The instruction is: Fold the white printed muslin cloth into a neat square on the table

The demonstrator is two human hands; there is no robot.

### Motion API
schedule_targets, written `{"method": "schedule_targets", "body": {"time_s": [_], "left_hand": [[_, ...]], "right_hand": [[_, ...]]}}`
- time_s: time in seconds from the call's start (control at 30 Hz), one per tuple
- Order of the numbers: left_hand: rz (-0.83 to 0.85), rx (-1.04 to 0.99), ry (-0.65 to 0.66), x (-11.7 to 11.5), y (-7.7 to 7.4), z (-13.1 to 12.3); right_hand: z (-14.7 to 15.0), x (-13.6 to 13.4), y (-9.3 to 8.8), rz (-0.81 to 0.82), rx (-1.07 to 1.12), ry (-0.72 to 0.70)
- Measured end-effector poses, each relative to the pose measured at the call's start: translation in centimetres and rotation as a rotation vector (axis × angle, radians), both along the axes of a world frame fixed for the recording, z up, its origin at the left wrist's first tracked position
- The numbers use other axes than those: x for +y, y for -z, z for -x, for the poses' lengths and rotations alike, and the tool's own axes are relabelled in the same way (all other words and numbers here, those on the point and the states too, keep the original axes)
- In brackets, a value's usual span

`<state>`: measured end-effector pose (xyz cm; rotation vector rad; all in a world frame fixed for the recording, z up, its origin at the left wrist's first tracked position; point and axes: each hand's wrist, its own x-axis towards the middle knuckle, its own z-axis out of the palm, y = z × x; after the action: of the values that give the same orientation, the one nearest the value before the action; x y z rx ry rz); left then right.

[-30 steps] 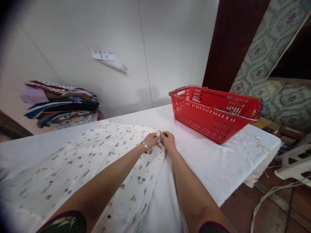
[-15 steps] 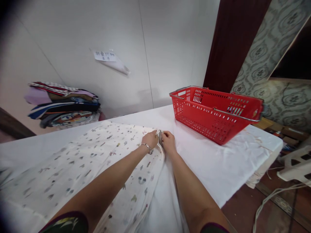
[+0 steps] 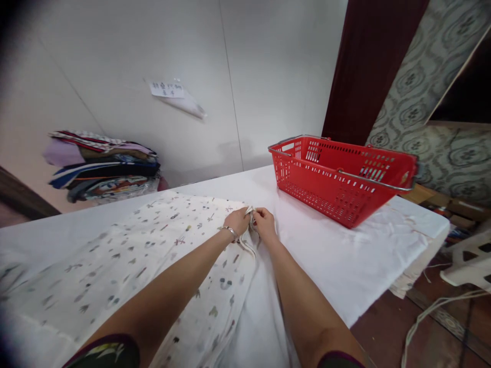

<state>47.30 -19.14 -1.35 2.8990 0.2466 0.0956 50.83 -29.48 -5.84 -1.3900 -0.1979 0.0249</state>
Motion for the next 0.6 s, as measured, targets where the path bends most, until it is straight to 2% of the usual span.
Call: {"method": "schedule_targets", "body": {"time_s": [0.1, 0.27, 0.6], "left_hand": [[0.038, -0.006, -0.005, -0.89, 0.54, -0.23], [0.046, 0.007, -0.003, -0.49, 0.61, -0.21], [0.05, 0.049, 0.053, -0.53, 0.65, -0.22]], "right_hand": [[-0.32, -0.09, 0.34, 0.009, 0.007, 0.001], [-0.45, 0.08, 0.75, 0.012, 0.004, -0.015], [-0.01, -0.13, 0.29, 0.022, -0.005, -0.077]]}}
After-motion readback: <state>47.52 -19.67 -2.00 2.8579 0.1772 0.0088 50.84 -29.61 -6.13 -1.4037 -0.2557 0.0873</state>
